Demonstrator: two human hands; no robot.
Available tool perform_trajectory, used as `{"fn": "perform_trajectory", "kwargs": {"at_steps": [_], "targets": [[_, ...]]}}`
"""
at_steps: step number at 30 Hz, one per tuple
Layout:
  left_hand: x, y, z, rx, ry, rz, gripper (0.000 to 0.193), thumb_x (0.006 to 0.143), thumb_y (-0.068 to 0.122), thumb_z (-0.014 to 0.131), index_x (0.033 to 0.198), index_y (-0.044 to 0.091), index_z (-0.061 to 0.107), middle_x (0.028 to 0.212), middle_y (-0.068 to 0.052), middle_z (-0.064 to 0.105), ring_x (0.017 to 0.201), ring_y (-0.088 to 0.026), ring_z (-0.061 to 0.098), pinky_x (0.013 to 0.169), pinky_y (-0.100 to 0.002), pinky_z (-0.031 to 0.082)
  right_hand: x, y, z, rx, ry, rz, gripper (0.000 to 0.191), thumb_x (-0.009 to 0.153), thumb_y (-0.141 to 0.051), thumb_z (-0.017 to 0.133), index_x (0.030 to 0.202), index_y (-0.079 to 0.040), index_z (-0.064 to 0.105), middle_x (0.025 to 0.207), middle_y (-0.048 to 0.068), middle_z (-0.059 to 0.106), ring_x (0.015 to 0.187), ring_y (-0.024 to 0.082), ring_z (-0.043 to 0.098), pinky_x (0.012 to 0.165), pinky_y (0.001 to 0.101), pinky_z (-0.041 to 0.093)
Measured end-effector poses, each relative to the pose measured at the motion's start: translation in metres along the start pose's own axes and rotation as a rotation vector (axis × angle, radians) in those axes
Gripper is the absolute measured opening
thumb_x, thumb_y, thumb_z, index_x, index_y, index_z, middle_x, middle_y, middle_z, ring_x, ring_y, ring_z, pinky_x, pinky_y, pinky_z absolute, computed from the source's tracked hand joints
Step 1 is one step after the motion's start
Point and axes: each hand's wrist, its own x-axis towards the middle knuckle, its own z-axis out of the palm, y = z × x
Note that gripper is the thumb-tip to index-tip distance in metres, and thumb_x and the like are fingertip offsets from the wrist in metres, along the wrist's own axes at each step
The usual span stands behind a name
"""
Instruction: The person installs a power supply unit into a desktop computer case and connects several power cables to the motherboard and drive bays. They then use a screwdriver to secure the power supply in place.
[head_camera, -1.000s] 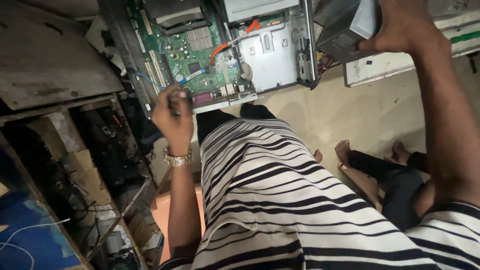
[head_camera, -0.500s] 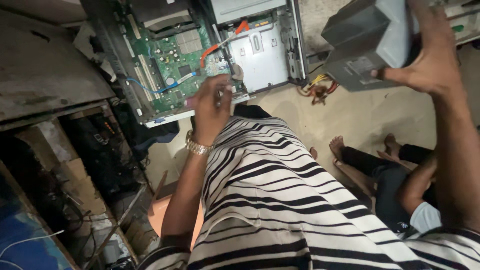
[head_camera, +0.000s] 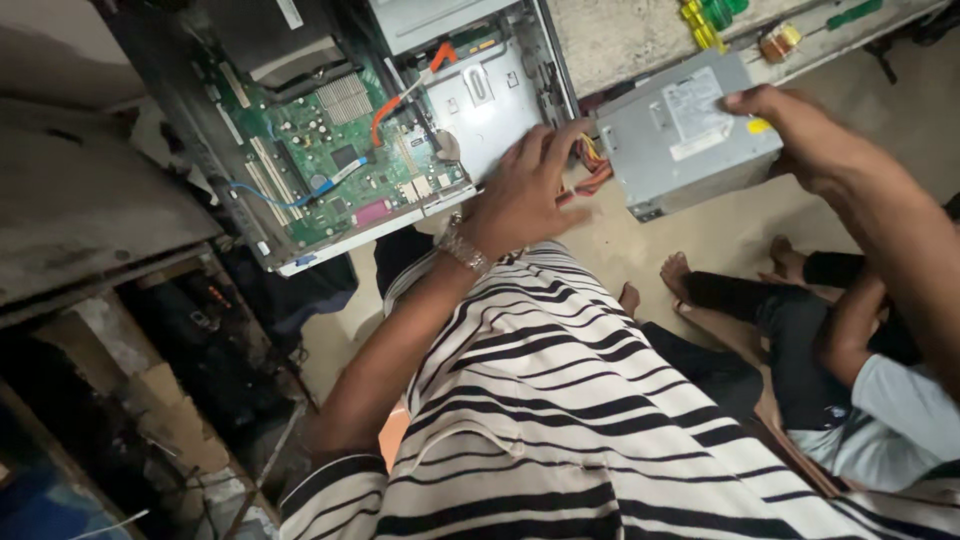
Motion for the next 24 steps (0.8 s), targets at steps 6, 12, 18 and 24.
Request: {"fn": "perform_trajectory", "kwargs": {"at_steps": [6,12,18,24], "targets": [[-0.019,-0.004,0.018,-0.313,0.100,-0.258,0.059,0.082,0.014,0.083,0.133,0.011,0.056,0.101,-0.017,0.074,0.087,-0.033,0.076,0.075,-0.039,0.060,0.014,-0.001,0.022,-0.084,-0.167,0.280,0.087,0.083,-0.069,0.045,0.146,-0.009,0.052,0.141,0.028,0.059,0.121,0.048,0.059,0.092,0.0614,0.050],[-0.043,0.011,0.013,-0.467,0.092,-0.309,0.046,0.087,0.010,0.072,0.131,0.007,0.057,0.103,-0.014,0.077,0.087,-0.029,0.078,0.071,-0.038,0.061,0.009,0.019,0.037,-0.007,-0.267,0.364,0.084,0.078,-0.064,0.049,0.145,-0.013,0.047,0.138,0.020,0.060,0.119,0.040,0.061,0.085,0.0600,0.055],[-0.095,0.051,0.008,-0.203,0.172,-0.262,0.049,0.086,0.006,0.075,0.132,0.007,0.058,0.108,-0.017,0.067,0.091,-0.034,0.071,0.075,-0.038,0.058,0.001,0.069,0.067,0.114,-0.396,0.230,0.078,0.089,-0.051,0.061,0.148,-0.001,0.052,0.128,0.025,0.063,0.108,0.041,0.062,0.074,0.0571,0.053],[-0.130,0.075,-0.007,0.065,0.193,-0.119,0.045,0.091,0.006,0.072,0.133,0.007,0.058,0.108,-0.011,0.065,0.073,-0.017,0.063,0.058,-0.031,0.052,-0.028,0.087,0.099,0.294,-0.475,-0.096,0.092,0.076,-0.036,0.067,0.157,-0.003,0.039,0.141,0.014,0.058,0.128,0.024,0.055,0.105,0.0391,0.043]]}}
